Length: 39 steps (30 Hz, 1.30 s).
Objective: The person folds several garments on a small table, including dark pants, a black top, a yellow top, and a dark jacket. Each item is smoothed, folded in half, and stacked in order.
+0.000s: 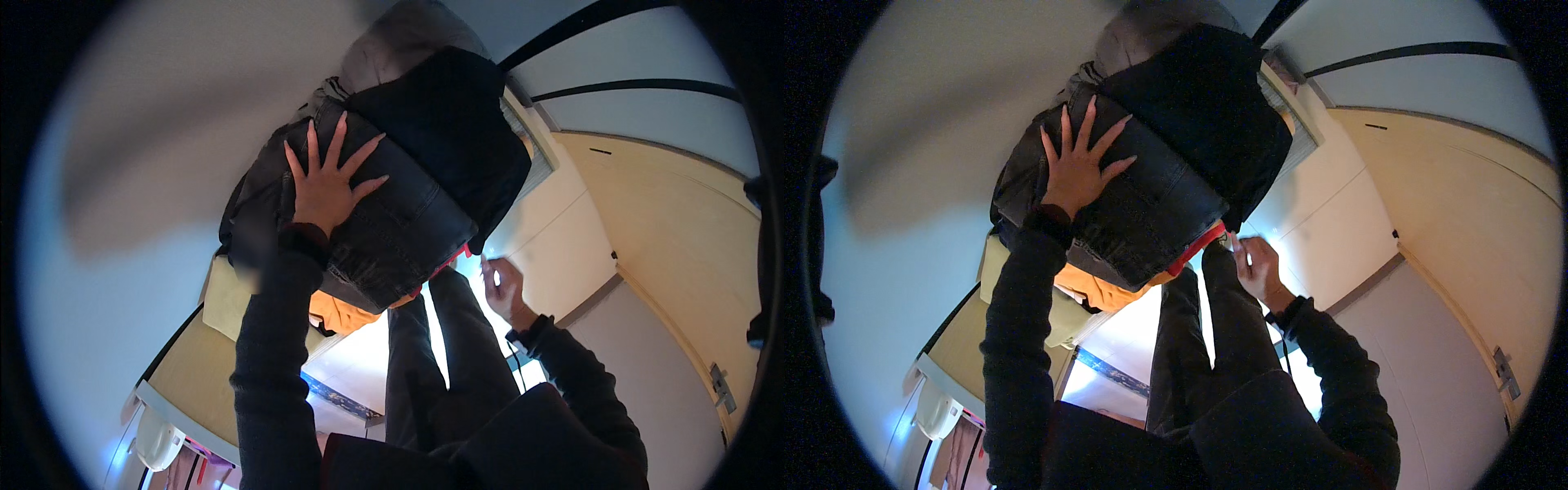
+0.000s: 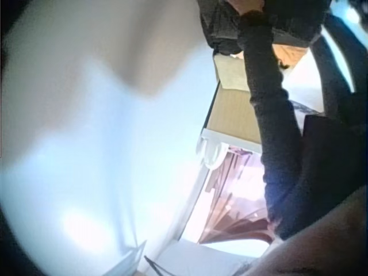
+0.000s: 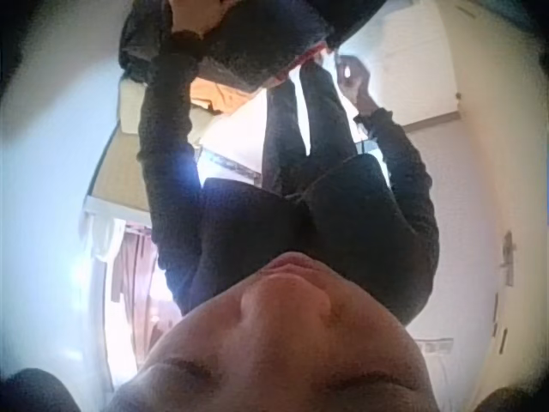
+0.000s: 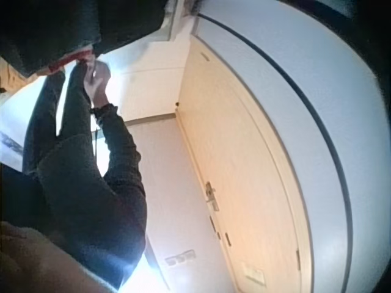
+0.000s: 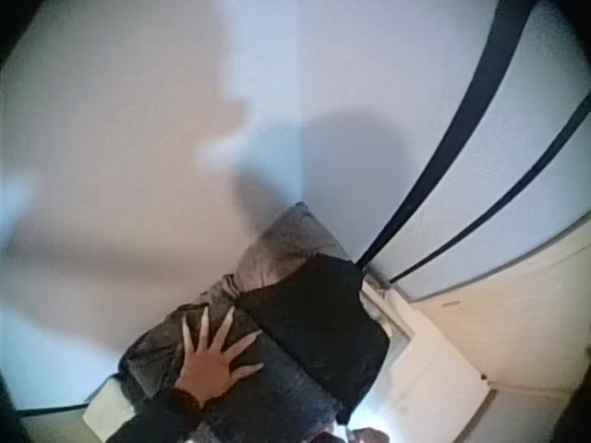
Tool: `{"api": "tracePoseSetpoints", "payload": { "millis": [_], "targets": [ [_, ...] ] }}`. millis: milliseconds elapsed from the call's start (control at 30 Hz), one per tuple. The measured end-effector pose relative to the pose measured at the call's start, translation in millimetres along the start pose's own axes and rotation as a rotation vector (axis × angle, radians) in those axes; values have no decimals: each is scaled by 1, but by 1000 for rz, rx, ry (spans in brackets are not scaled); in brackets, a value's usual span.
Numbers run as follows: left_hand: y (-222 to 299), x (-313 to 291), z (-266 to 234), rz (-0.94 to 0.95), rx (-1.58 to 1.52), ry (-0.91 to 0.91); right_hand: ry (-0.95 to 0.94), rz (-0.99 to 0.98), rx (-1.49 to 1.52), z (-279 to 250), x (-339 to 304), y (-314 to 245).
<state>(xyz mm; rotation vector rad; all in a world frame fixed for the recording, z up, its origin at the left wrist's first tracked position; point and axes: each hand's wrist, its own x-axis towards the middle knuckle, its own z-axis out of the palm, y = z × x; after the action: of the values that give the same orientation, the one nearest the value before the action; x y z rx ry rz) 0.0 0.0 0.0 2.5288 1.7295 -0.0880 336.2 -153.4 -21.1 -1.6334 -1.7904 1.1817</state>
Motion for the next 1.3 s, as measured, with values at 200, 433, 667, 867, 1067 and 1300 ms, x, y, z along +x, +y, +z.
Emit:
{"api": "tracePoseSetpoints", "payload": {
  "millis": [200,433,667,867,1067,1300],
  "targets": [
    [30,-13,-34,-85,62,-17,-86,-564,-231,18,105,-69],
    [30,-61,-39,-228,-46,-147,-302,-552,-568,63,132,-63],
    [42,-90,-36,-464,-117,185,-145,-641,-428,52,131,-67],
    [114,-161,-19,-1427,-810,543,-80,-89,-232,21,129,-53],
    [108,-176,-15,-1350,-1576,197,-590,329,-273,6,156,-90],
    [113,-182,-31,-1223,-1366,185,-639,507,322,-13,137,-124]
  ]
}}
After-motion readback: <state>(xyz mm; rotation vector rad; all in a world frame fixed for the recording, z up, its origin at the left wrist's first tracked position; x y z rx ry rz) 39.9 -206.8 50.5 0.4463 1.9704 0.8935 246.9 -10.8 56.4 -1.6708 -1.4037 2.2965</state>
